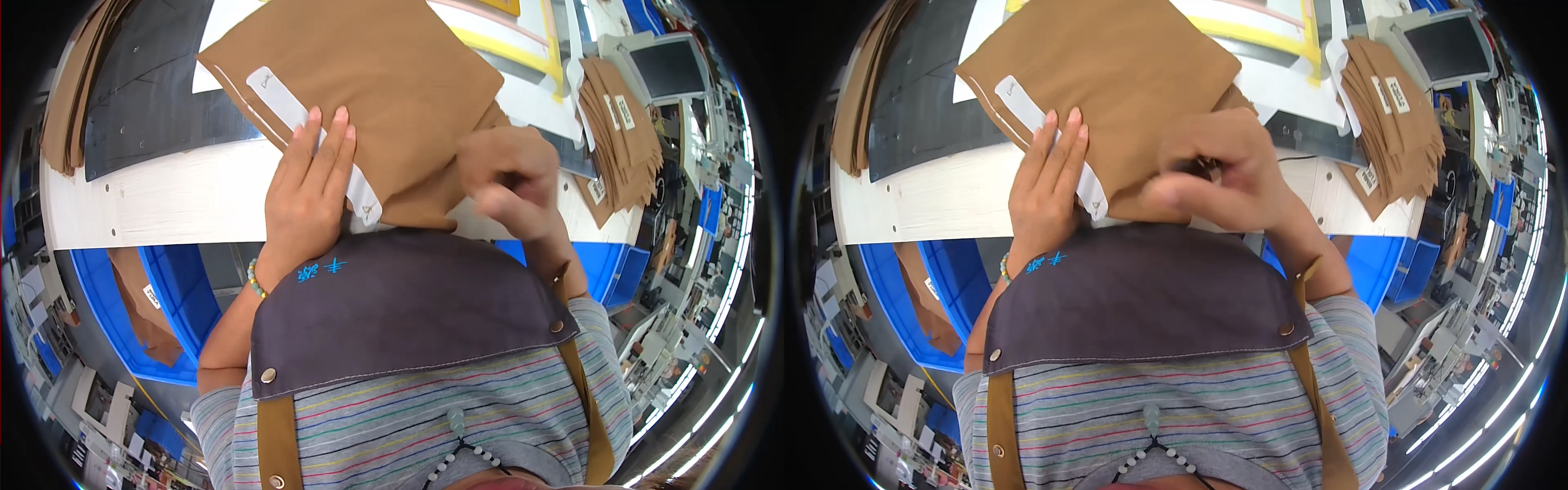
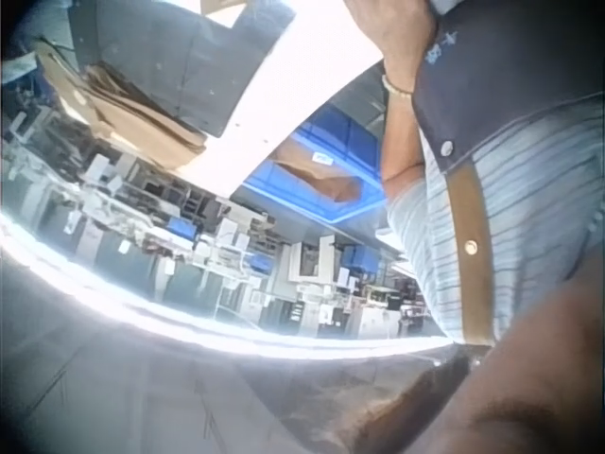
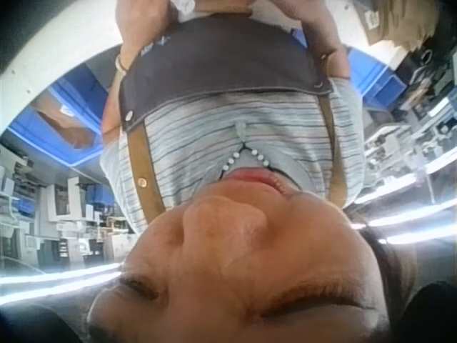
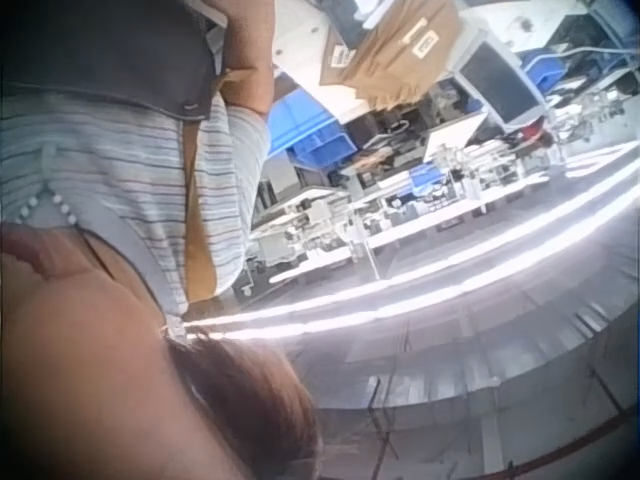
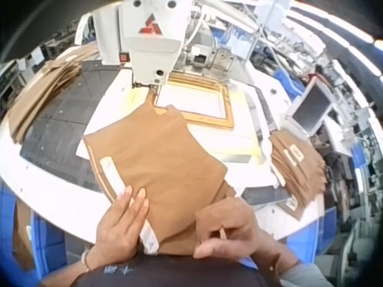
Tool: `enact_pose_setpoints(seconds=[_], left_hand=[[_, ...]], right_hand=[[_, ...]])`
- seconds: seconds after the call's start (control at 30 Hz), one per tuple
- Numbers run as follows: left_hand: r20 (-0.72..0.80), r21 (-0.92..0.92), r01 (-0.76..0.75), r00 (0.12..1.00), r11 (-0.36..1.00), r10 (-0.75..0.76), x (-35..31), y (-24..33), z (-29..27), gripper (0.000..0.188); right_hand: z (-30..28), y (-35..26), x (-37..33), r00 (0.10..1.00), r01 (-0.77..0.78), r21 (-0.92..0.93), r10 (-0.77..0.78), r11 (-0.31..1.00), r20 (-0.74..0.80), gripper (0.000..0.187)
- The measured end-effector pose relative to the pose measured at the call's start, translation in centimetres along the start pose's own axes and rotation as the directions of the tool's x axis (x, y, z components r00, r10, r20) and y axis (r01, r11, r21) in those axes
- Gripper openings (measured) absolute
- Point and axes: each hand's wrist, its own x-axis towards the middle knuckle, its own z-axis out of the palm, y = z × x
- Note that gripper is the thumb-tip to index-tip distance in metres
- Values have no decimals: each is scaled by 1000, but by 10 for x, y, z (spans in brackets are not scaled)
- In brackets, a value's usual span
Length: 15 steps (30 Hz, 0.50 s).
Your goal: Preparing leather bag components by trimming threads and positioning them into an industrial sewing machine frame.
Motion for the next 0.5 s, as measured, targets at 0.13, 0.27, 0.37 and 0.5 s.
enact_pose_setpoints(seconds=[0.13,0.27,0.37,0.5], left_hand=[[-46,13,-36,998,999,37,10,4,-5,37],[-87,-8,-134,987,991,133,15,8,-7,37],[-88,-20,-172,982,985,169,10,5,-3,37],[-85,-38,-152,985,988,149,8,5,-1,38]], right_hand=[[15,-1,-3,938,-343,-342,342,875,-65,23],[14,14,-12,903,-406,-469,425,784,-72,24],[16,14,-18,916,-349,-584,398,733,-47,27],[22,17,-23,938,-267,-662,347,700,-12,29]])
